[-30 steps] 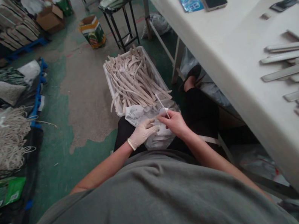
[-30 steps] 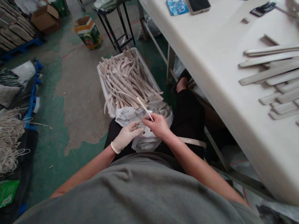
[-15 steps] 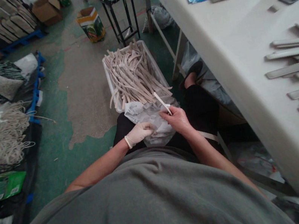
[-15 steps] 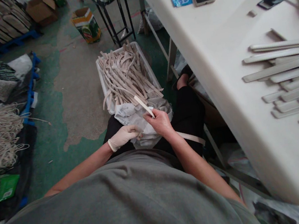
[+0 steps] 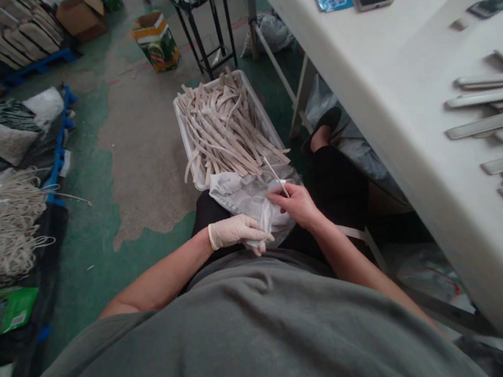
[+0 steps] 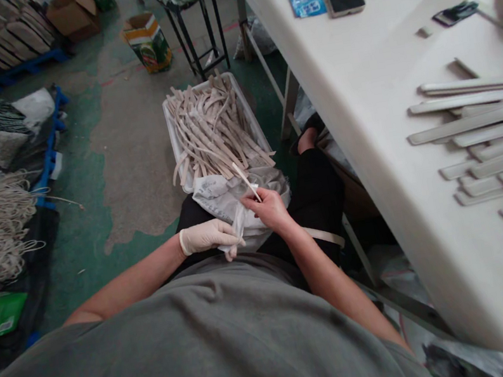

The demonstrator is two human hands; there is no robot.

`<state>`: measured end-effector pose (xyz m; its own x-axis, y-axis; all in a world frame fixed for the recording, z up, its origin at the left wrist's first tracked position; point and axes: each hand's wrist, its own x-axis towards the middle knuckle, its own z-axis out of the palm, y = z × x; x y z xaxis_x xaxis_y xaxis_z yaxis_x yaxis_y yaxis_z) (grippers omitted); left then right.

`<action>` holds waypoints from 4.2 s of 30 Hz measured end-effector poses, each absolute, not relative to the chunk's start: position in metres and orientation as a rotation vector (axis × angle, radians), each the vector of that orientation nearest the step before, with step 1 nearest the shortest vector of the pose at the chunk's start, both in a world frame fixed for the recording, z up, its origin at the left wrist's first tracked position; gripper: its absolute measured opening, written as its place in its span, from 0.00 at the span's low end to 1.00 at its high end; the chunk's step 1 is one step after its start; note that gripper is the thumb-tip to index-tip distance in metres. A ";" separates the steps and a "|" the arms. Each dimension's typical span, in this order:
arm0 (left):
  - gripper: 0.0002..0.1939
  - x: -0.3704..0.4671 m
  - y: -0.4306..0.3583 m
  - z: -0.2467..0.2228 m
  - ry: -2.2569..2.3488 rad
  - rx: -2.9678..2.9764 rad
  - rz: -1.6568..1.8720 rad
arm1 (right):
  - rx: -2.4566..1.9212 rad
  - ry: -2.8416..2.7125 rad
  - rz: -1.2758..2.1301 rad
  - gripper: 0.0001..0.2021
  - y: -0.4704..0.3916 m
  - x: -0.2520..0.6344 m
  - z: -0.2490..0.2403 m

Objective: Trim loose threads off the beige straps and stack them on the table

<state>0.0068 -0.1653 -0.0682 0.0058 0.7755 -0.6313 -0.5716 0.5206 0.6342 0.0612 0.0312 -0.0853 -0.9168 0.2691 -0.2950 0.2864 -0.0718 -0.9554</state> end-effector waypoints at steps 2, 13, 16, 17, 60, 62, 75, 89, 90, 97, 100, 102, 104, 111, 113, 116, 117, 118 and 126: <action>0.19 -0.003 -0.169 -0.066 1.127 0.161 1.051 | 0.616 2.101 -2.155 0.16 0.032 0.062 -0.088; 0.16 -0.148 -0.321 0.096 1.430 -0.366 2.899 | 0.550 2.042 -2.027 0.23 0.039 0.075 -0.081; 0.17 -0.112 -0.310 0.066 1.295 -0.680 2.819 | 0.500 2.061 -1.962 0.20 0.034 0.077 -0.075; 0.17 -0.095 -0.298 0.045 1.229 -0.855 2.726 | 0.465 2.077 -1.933 0.19 0.032 0.078 -0.073; 0.06 0.026 -0.196 -0.075 0.903 -1.104 2.153 | 0.031 2.531 -1.277 0.17 0.011 0.053 -0.026; 0.06 0.028 -0.195 -0.071 0.874 -1.098 2.151 | 0.034 2.583 -1.289 0.17 0.015 0.051 -0.021; 0.07 0.035 -0.192 -0.057 0.751 -1.016 2.182 | 0.017 2.622 -1.309 0.24 0.011 0.052 -0.012; 0.11 0.030 -0.197 -0.063 0.642 -1.081 2.150 | 0.000 2.438 -1.417 0.23 -0.004 0.053 -0.033; 0.12 0.034 -0.194 -0.063 0.644 -1.082 2.099 | -0.006 2.442 -1.384 0.22 -0.004 0.054 -0.034; 0.13 0.044 -0.185 -0.058 0.653 -1.004 2.112 | -0.050 2.531 -1.173 0.22 -0.014 0.046 -0.029; 0.13 0.038 -0.188 -0.058 0.662 -0.993 2.109 | -0.051 2.527 -1.190 0.23 -0.024 0.040 -0.030; 0.12 0.031 -0.193 -0.060 0.710 -1.047 2.179 | -0.051 2.473 -1.256 0.26 -0.023 0.039 -0.029; 0.11 0.025 -0.199 -0.062 0.749 -1.094 2.246 | -0.049 2.465 -1.289 0.26 -0.020 0.040 -0.026; 0.12 0.032 -0.188 -0.062 0.731 -1.022 2.132 | -0.070 2.547 -1.148 0.24 -0.026 0.038 -0.029; 0.10 0.029 -0.189 -0.062 0.768 -1.035 2.184 | -0.052 2.516 -1.203 0.26 -0.021 0.040 -0.027; 0.09 0.027 -0.192 -0.063 0.803 -1.011 2.230 | -0.016 2.541 -1.257 0.27 -0.008 0.044 -0.022; 0.09 0.029 -0.190 -0.063 0.797 -0.980 2.213 | -0.015 2.569 -1.242 0.26 -0.006 0.045 -0.022; 0.09 0.032 -0.188 -0.064 0.783 -0.940 2.185 | -0.026 2.590 -1.218 0.25 -0.006 0.045 -0.022; 0.08 0.036 -0.182 -0.063 0.828 -0.945 2.156 | -0.018 2.502 -1.262 0.26 -0.002 0.053 -0.023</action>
<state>0.0356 -0.1821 -0.0632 -0.5405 0.2940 -0.7883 -0.7463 -0.6003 0.2878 0.0534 -0.0022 -0.0227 -0.9431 -0.1606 -0.2911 0.1387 0.6057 -0.7835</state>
